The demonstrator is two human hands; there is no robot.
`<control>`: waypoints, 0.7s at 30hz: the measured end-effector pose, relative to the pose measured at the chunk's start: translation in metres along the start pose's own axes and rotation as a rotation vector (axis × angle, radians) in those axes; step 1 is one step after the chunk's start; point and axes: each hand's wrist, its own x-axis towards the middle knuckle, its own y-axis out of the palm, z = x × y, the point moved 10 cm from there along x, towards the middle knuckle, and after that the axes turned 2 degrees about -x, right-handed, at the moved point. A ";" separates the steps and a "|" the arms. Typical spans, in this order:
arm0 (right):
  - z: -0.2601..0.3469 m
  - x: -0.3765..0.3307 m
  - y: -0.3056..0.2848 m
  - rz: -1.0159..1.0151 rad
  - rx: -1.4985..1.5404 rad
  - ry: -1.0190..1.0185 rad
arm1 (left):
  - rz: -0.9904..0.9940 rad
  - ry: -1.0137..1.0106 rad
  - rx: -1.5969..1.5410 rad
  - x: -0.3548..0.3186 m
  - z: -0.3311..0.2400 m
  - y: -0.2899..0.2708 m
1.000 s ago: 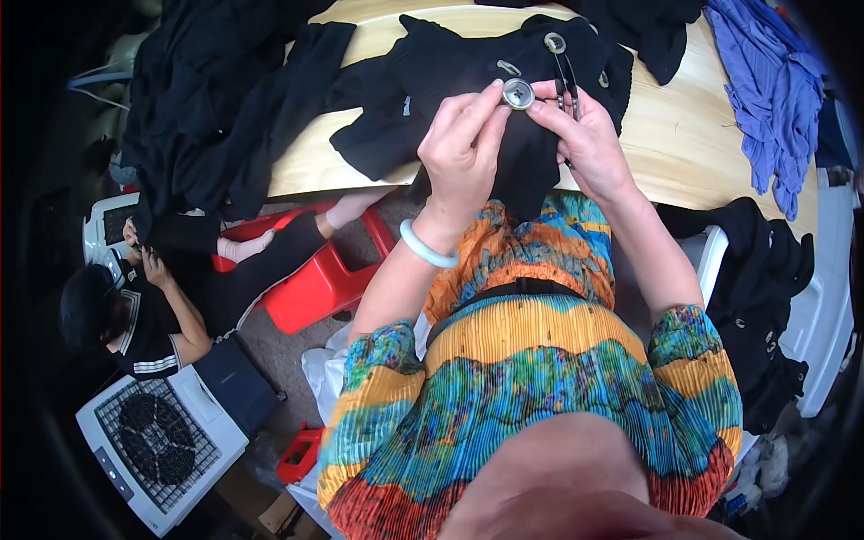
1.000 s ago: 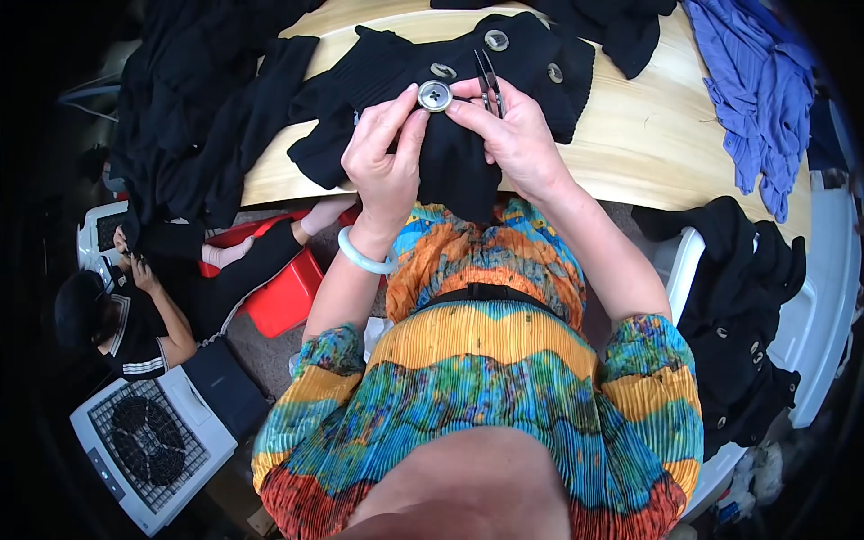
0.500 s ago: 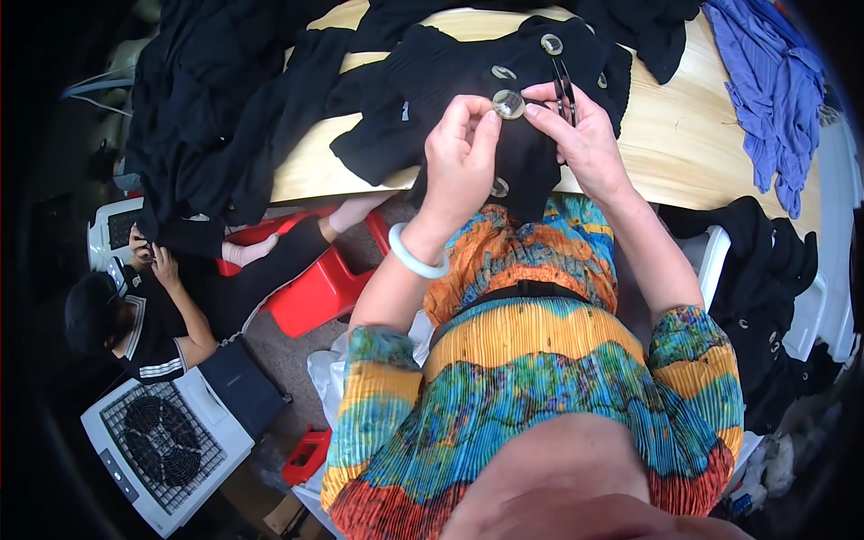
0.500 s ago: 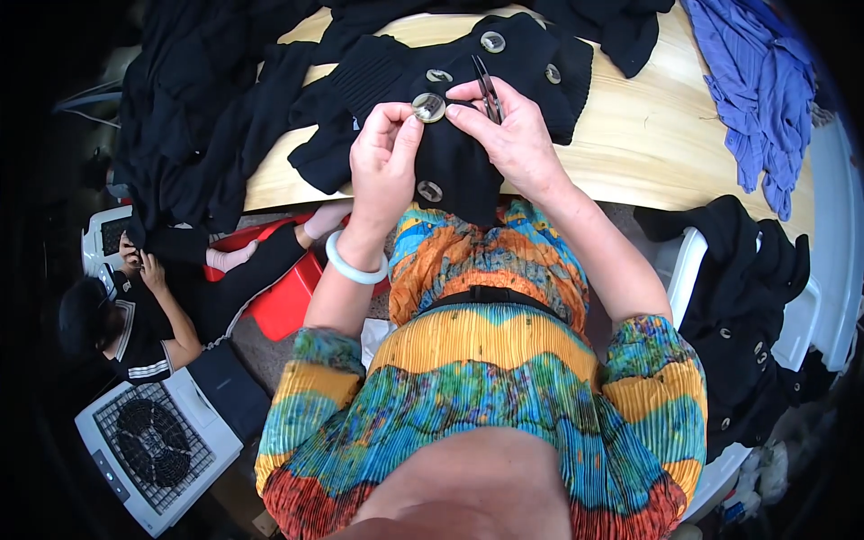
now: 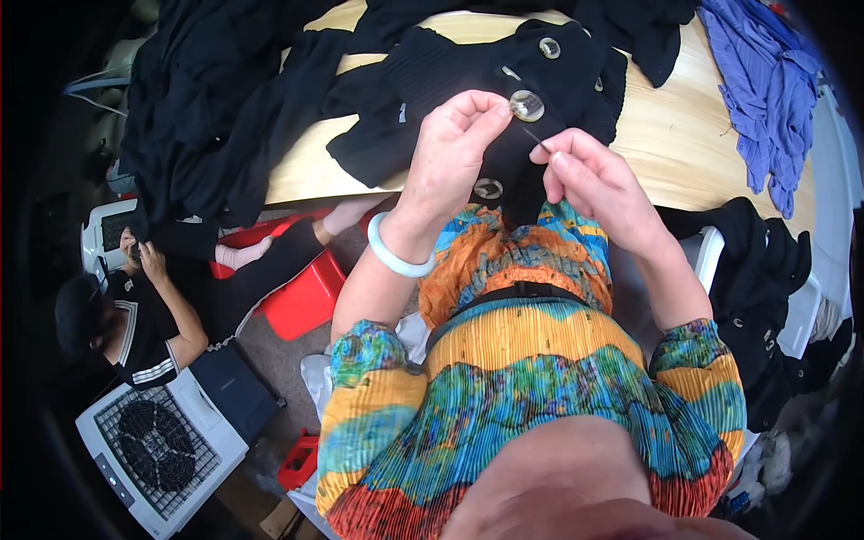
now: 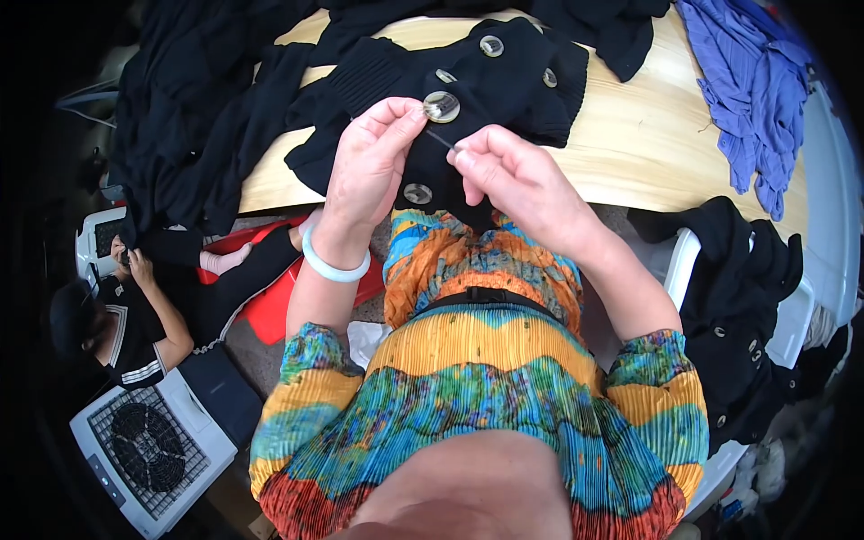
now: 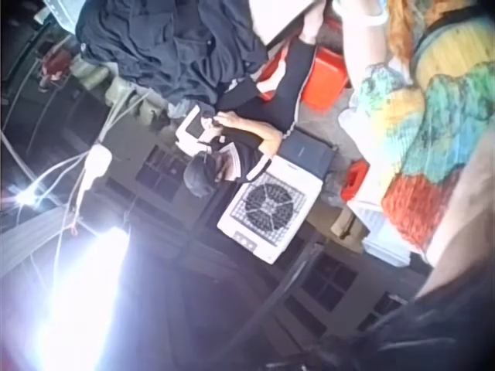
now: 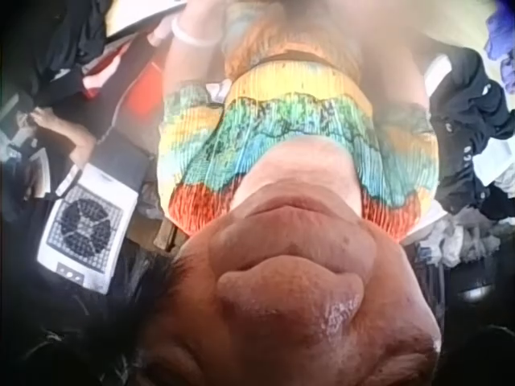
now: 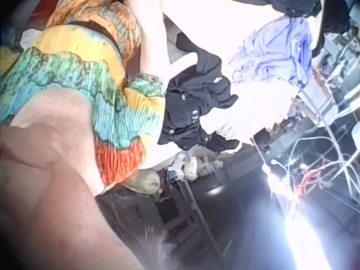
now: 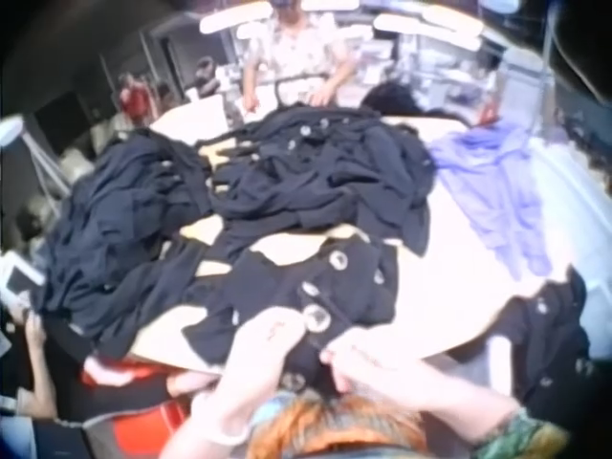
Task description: Trimming loose threads around metal eyelets on black garments using thread snips.
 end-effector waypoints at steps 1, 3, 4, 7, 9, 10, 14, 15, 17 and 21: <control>-0.002 0.002 -0.002 0.000 -0.002 -0.002 | 0.003 0.006 -0.019 0.000 -0.001 0.002; -0.010 0.005 -0.006 -0.025 0.107 0.022 | 0.020 -0.003 -0.045 -0.001 -0.001 0.006; -0.010 0.006 -0.007 -0.027 0.113 0.026 | 0.037 -0.015 -0.071 -0.002 0.000 0.009; -0.011 0.007 -0.008 -0.023 0.134 0.031 | 0.028 -0.009 -0.064 -0.003 -0.001 0.010; -0.010 0.007 -0.008 -0.022 0.133 0.031 | 0.020 0.003 -0.061 -0.004 -0.002 0.010; -0.009 0.007 -0.007 -0.023 0.133 0.033 | 0.012 0.011 -0.058 -0.005 -0.003 0.009; -0.011 0.008 -0.011 -0.026 0.209 0.038 | 0.021 0.031 -0.074 -0.003 0.000 0.009; -0.011 0.009 -0.012 -0.031 0.196 0.041 | 0.005 0.049 -0.070 -0.003 -0.001 0.008; -0.011 0.011 -0.012 -0.036 0.185 0.044 | -0.013 0.066 -0.065 -0.004 0.000 0.007; -0.008 0.014 -0.015 -0.029 0.154 0.026 | 0.007 0.145 0.019 -0.005 -0.004 0.013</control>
